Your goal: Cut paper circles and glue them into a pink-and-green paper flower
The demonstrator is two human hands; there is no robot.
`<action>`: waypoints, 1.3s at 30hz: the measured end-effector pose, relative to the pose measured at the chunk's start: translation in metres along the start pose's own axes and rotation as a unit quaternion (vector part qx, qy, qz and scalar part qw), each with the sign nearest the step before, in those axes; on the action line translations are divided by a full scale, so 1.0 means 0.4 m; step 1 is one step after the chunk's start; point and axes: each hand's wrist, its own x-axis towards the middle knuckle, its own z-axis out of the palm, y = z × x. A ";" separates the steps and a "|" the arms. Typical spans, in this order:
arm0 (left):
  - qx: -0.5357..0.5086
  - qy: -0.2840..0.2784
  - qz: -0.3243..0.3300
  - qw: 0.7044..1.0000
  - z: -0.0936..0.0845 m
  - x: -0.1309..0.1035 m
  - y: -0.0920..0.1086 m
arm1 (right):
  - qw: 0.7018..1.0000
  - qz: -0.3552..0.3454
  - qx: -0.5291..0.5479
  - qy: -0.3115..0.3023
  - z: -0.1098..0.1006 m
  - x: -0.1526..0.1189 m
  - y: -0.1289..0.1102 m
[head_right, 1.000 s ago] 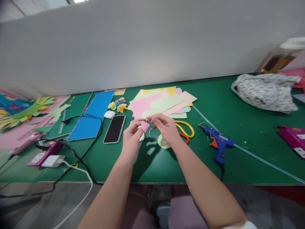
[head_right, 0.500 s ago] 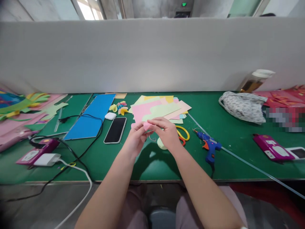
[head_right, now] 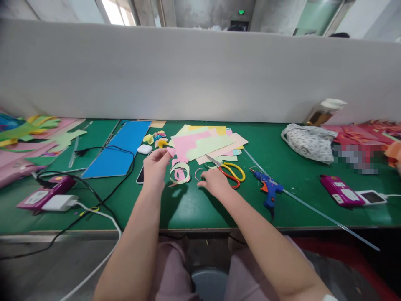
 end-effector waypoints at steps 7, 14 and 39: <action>0.176 -0.238 0.007 0.955 -0.016 -0.027 -0.001 | 0.992 0.032 -0.104 -0.061 0.021 0.056 -0.016; 0.332 -0.348 0.024 0.876 0.023 -0.075 -0.043 | 0.999 0.022 -0.045 0.008 -0.037 0.150 -0.017; 0.399 -0.263 0.026 0.878 0.095 -0.096 -0.070 | 0.980 -0.115 0.033 0.159 0.031 -0.347 0.053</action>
